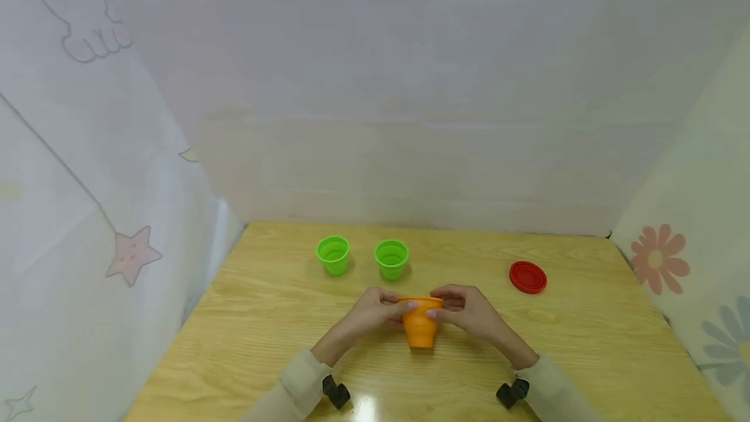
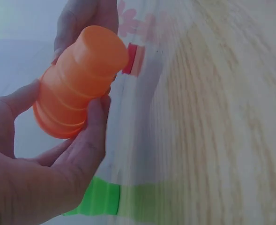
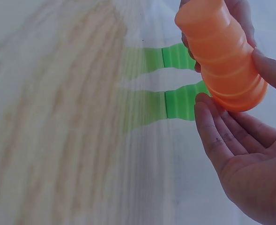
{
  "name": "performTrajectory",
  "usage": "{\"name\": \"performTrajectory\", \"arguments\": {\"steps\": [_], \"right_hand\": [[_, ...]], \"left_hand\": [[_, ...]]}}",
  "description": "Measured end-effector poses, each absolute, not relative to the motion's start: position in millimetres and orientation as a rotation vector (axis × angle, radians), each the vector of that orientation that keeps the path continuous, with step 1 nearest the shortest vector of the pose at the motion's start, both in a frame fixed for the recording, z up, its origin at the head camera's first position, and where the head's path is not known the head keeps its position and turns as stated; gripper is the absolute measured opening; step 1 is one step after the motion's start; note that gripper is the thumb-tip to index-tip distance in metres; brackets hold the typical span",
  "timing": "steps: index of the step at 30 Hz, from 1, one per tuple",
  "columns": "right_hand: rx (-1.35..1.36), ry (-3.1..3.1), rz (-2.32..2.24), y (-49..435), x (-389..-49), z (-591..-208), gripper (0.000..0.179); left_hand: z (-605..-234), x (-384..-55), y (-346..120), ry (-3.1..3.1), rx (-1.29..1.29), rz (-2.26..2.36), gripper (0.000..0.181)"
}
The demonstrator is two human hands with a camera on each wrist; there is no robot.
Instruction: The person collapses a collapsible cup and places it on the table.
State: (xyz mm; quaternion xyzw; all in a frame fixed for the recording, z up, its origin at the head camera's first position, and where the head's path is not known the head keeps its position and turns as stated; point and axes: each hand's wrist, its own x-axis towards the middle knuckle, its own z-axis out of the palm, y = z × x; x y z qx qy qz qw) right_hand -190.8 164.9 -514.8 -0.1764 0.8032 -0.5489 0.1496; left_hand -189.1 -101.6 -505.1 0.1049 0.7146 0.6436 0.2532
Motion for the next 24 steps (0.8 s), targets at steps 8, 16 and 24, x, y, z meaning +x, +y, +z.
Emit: {"name": "performTrajectory", "arguments": {"steps": [8, 16, 24], "right_hand": [[-0.482, 2.338, -1.562, 161.4, -193.2, -519.8, 0.047], [-0.459, 2.191, -1.645, 159.9, -192.4, -523.7, 0.043], [-0.491, 2.060, -1.676, 160.9, -192.8, -523.3, 0.045]], "left_hand": [[-503.7, -190.2, -104.4, 2.084, 0.281, 1.671, 0.047], [-505.2, -195.4, -111.6, 2.143, 0.348, 1.679, 0.054], [-501.6, -196.7, -110.0, 2.185, 0.377, 1.698, 0.047]]}}
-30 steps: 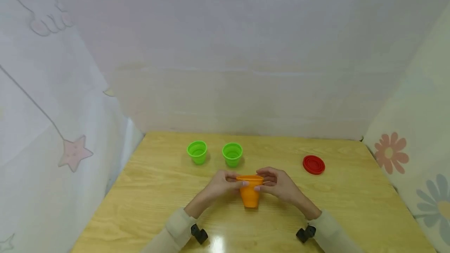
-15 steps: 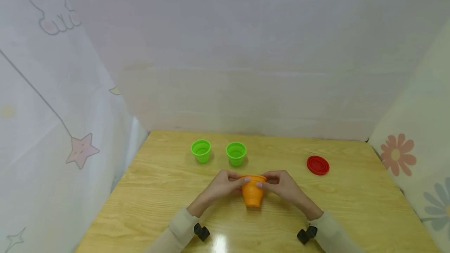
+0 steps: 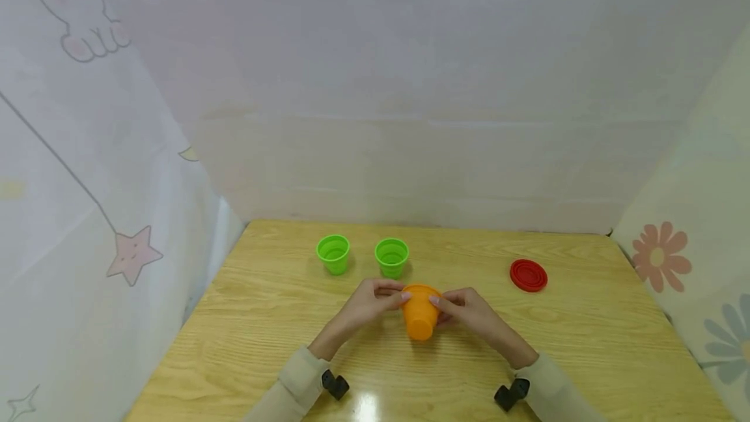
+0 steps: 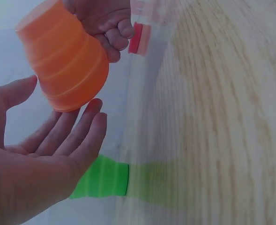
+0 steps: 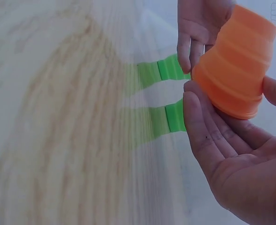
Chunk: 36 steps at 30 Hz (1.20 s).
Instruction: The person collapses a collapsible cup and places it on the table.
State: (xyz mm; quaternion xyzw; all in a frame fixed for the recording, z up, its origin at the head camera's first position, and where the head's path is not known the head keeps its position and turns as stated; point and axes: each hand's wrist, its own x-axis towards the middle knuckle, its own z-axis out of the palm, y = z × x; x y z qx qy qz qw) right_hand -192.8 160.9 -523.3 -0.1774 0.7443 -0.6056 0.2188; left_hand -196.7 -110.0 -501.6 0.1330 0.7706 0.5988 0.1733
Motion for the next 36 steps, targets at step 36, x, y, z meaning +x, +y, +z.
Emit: {"name": "performTrajectory", "arguments": {"steps": [36], "right_hand": [[-0.406, 2.047, -1.676, 162.9, -196.8, -515.0, 0.043]], "left_hand": [[-515.8, -196.6, -101.4, 1.866, 0.270, 1.852, 0.038]]}}
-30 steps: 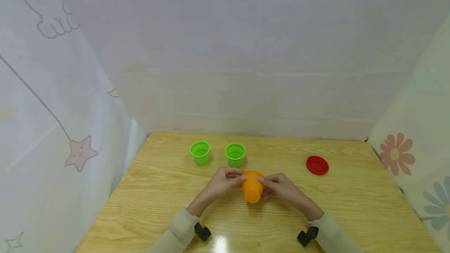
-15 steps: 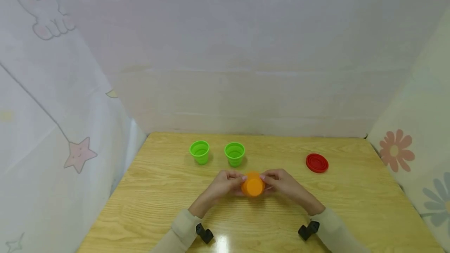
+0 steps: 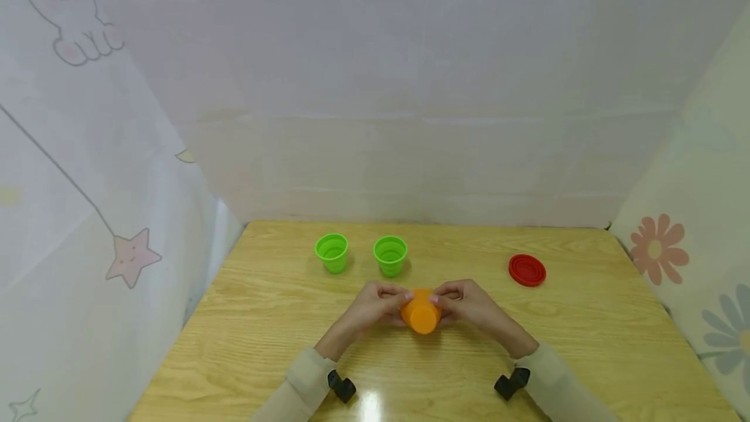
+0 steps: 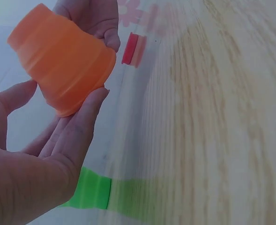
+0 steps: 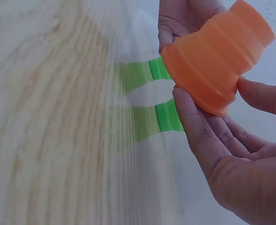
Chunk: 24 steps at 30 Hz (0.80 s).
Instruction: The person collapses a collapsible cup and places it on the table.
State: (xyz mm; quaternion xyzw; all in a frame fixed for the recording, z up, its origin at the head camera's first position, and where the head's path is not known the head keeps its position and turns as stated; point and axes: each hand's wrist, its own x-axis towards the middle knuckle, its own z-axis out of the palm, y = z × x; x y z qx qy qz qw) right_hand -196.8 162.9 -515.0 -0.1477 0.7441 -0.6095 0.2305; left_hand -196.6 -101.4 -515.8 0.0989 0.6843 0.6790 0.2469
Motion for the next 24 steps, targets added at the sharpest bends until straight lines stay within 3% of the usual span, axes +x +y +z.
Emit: {"name": "performTrajectory", "arguments": {"steps": [15, 24], "right_hand": [[-0.393, 2.138, -1.654, 164.6, -194.6, -516.9, 0.041], [-0.460, 2.256, -1.625, 159.8, -189.5, -512.7, 0.029]], "left_hand": [[-516.1, -194.4, -94.7, 1.896, 0.272, 1.861, 0.038], [-522.0, -194.5, -96.7, 1.869, 0.292, 1.871, 0.035]]}}
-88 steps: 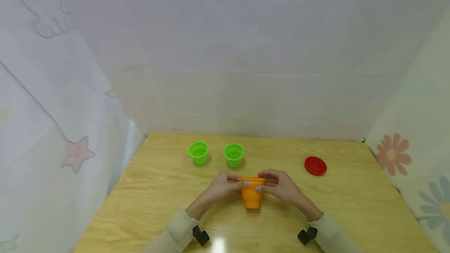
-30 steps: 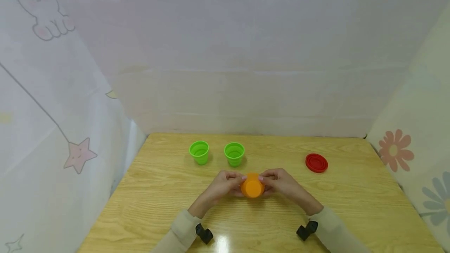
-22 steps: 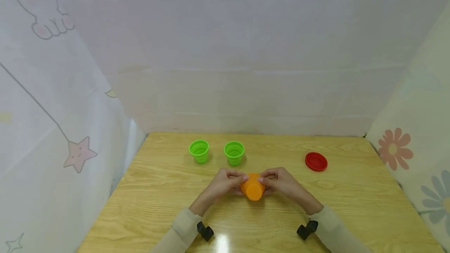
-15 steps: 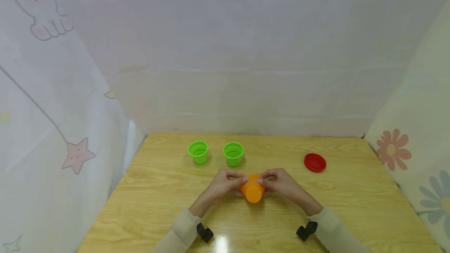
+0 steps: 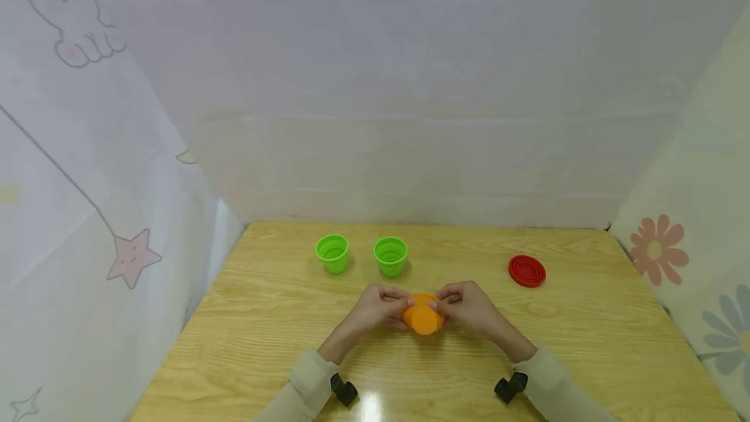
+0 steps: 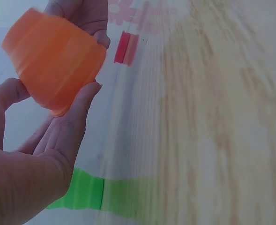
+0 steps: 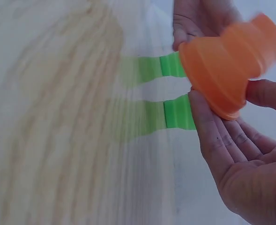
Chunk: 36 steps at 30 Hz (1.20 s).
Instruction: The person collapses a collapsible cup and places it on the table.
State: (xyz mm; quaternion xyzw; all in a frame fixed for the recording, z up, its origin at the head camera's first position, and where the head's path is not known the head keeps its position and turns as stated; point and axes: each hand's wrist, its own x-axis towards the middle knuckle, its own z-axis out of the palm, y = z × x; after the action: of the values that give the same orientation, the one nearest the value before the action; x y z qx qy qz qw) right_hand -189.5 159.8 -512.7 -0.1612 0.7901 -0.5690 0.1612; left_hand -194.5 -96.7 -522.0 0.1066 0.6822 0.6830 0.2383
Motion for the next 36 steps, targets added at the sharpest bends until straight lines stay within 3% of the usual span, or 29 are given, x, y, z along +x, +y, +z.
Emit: {"name": "performTrajectory", "arguments": {"steps": [9, 19, 36], "right_hand": [[-0.496, 2.344, -1.613, 158.5, -190.4, -514.0, 0.026], [-0.458, 2.073, -1.784, 158.5, -193.0, -518.7, 0.044], [-0.409, 2.355, -1.657, 152.2, -195.9, -522.7, 0.027]], "left_hand": [[-521.6, -197.2, -95.7, 1.974, 0.333, 1.813, 0.033], [-520.9, -204.1, -98.4, 2.320, 0.312, 1.704, 0.027], [-528.2, -200.0, -102.3, 1.896, 0.293, 1.858, 0.038]]}}
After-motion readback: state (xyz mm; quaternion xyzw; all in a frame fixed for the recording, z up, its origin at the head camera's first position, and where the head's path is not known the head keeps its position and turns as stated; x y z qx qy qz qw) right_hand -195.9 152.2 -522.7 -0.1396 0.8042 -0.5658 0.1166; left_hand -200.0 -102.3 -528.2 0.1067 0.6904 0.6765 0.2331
